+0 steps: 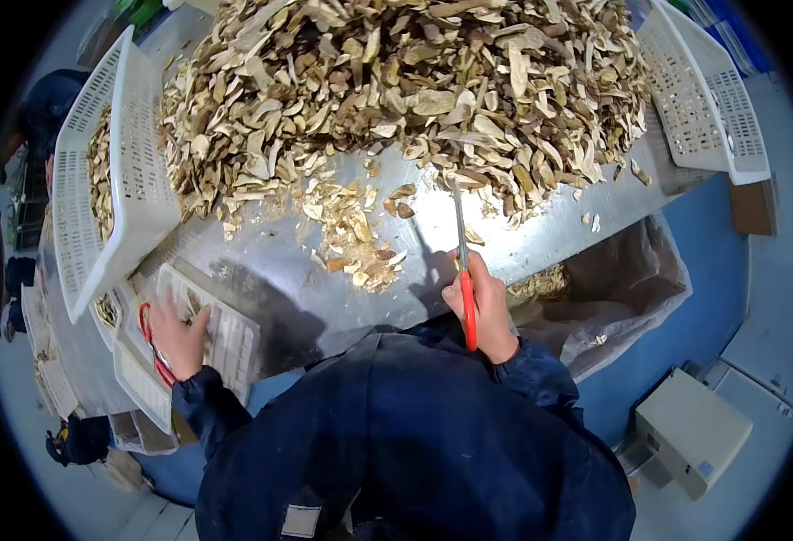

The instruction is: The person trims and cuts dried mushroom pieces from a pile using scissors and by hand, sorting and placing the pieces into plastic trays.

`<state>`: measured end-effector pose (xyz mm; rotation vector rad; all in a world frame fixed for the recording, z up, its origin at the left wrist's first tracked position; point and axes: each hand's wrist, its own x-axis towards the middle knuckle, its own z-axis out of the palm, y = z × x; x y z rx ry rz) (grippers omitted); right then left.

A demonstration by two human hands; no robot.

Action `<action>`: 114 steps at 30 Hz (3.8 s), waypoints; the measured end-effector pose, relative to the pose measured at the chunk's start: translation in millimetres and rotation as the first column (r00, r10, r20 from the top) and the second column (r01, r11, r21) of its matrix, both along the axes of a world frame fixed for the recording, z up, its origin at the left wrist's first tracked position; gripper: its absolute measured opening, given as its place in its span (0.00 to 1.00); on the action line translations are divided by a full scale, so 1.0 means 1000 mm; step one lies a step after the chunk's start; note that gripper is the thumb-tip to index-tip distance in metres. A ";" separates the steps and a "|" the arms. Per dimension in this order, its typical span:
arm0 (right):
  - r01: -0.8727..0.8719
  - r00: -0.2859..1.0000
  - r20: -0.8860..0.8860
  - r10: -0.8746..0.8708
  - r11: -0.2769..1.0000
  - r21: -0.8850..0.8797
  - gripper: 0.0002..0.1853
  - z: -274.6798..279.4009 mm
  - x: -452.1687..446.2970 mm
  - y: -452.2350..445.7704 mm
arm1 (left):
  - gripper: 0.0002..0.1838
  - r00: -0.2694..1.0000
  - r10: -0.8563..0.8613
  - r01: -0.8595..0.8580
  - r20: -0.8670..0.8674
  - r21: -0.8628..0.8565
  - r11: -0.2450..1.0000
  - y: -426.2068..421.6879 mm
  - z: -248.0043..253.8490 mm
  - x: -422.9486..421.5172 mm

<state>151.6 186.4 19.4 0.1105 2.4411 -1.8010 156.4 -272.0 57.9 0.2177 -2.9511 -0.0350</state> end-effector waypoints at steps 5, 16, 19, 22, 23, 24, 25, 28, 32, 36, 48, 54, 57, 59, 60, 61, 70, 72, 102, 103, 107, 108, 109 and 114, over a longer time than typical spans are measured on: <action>0.053 0.993 0.110 -0.047 0.997 -0.056 0.33 0.002 0.005 0.002 | 0.28 0.911 -0.408 0.266 0.057 0.675 0.688 0.138 -0.005 -0.079; 0.169 0.982 -0.069 -0.177 0.979 -0.116 0.23 -0.009 0.020 0.015 | 0.19 0.648 -0.727 0.538 0.228 0.538 0.649 0.283 -0.037 -0.146; 0.203 0.977 -0.033 -0.212 0.963 -0.175 0.24 -0.011 0.021 0.018 | 0.19 0.636 -0.746 0.551 0.196 0.560 0.618 0.283 -0.045 -0.145; 0.226 0.973 -0.003 -0.232 0.950 -0.217 0.25 -0.016 0.022 0.021 | 0.20 0.640 -0.754 0.554 0.148 0.590 0.587 0.278 -0.054 -0.149; 0.230 0.972 0.002 -0.235 0.946 -0.228 0.25 -0.016 0.022 0.021 | 0.19 0.639 -0.758 0.552 0.128 0.610 0.568 0.274 -0.059 -0.153; 0.232 0.971 0.009 -0.237 0.943 -0.238 0.26 -0.017 0.023 0.022 | 0.19 0.638 -0.762 0.549 0.108 0.631 0.549 0.269 -0.062 -0.157; 0.223 0.974 0.024 -0.224 0.947 -0.231 0.27 -0.016 0.024 0.023 | 0.17 0.644 -0.731 0.295 0.224 0.809 0.508 0.268 -0.054 -0.161; 0.198 0.980 0.052 -0.192 0.955 -0.220 0.31 -0.015 0.023 0.025 | 0.14 0.586 -0.732 -0.426 0.348 0.900 0.086 0.250 -0.044 -0.169; 0.218 0.975 0.024 -0.219 0.945 -0.245 0.26 -0.016 0.024 0.025 | 0.17 0.706 -0.695 -0.635 0.134 0.555 -0.537 0.232 -0.039 -0.162; 0.244 0.967 -0.002 -0.253 0.935 -0.257 0.23 -0.017 0.023 0.023 | 0.09 0.827 -0.556 -0.560 0.084 0.213 -0.801 0.241 -0.028 -0.151; 0.328 0.941 -0.012 -0.338 0.920 -0.213 0.21 -0.008 0.027 0.038 | 0.05 0.584 -0.807 0.751 -0.089 0.436 0.496 0.348 -0.023 -0.164; 0.362 0.926 -0.050 -0.374 0.917 -0.167 0.21 -0.004 0.023 0.042 | 0.04 0.671 -0.740 0.658 -0.034 0.486 0.575 0.353 -0.034 -0.167; 0.374 0.921 -0.041 -0.389 0.907 -0.194 0.20 -0.003 0.022 0.043 | 0.04 0.724 -0.666 0.508 -0.180 0.792 0.339 0.327 -0.031 -0.171; 0.333 0.941 -0.016 -0.338 0.932 -0.145 0.21 0.001 0.021 0.042 | 0.05 0.679 -0.658 -0.496 0.325 0.864 -0.085 0.296 -0.027 -0.169; 0.307 0.951 0.001 -0.309 0.944 -0.125 0.21 0.005 0.021 0.039 | 0.11 0.699 -0.647 -0.529 0.306 0.830 -0.179 0.290 -0.025 -0.161; 0.280 0.960 0.018 -0.280 0.954 -0.105 0.21 0.008 0.020 0.037 | 0.12 0.712 -0.626 -0.588 0.320 0.758 -0.282 0.287 -0.016 -0.154; -0.134 0.986 0.121 0.113 0.974 0.181 0.31 0.038 0.017 0.006 | 0.13 0.887 -0.355 -0.429 0.294 0.809 -0.402 0.276 0.002 -0.110; -0.150 0.985 0.111 0.134 0.977 0.151 0.33 0.035 0.018 0.002 | 0.11 0.905 -0.278 -0.414 0.323 0.820 -0.395 0.282 0.006 -0.105; 0.209 0.969 0.133 -0.208 0.978 0.001 0.19 0.018 0.023 0.018 | 0.16 0.587 -0.805 0.543 -0.083 0.778 0.316 0.291 -0.031 -0.129; 0.208 0.969 0.137 -0.206 0.978 -0.003 0.19 0.019 0.023 0.018 | 0.16 0.580 -0.815 0.581 -0.007 0.704 0.408 0.298 -0.031 -0.126; 0.192 0.967 0.169 -0.190 0.981 0.005 0.19 0.022 0.023 0.018 | 0.13 0.551 -0.813 0.673 0.190 0.475 0.567 0.312 -0.034 -0.126; 0.185 0.969 0.165 -0.184 0.983 0.011 0.19 0.022 0.023 0.019 | 0.12 0.553 -0.811 0.687 0.188 0.447 0.572 0.312 -0.036 -0.129; 0.179 0.971 0.160 -0.179 0.984 0.017 0.19 0.022 0.023 0.020 | 0.11 0.555 -0.811 0.702 0.185 0.419 0.576 0.312 -0.038 -0.132; 0.195 0.968 0.160 -0.193 0.981 0.006 0.19 0.021 0.024 0.024 | 0.08 0.770 -0.605 0.177 0.201 0.844 0.506 0.275 -0.028 -0.152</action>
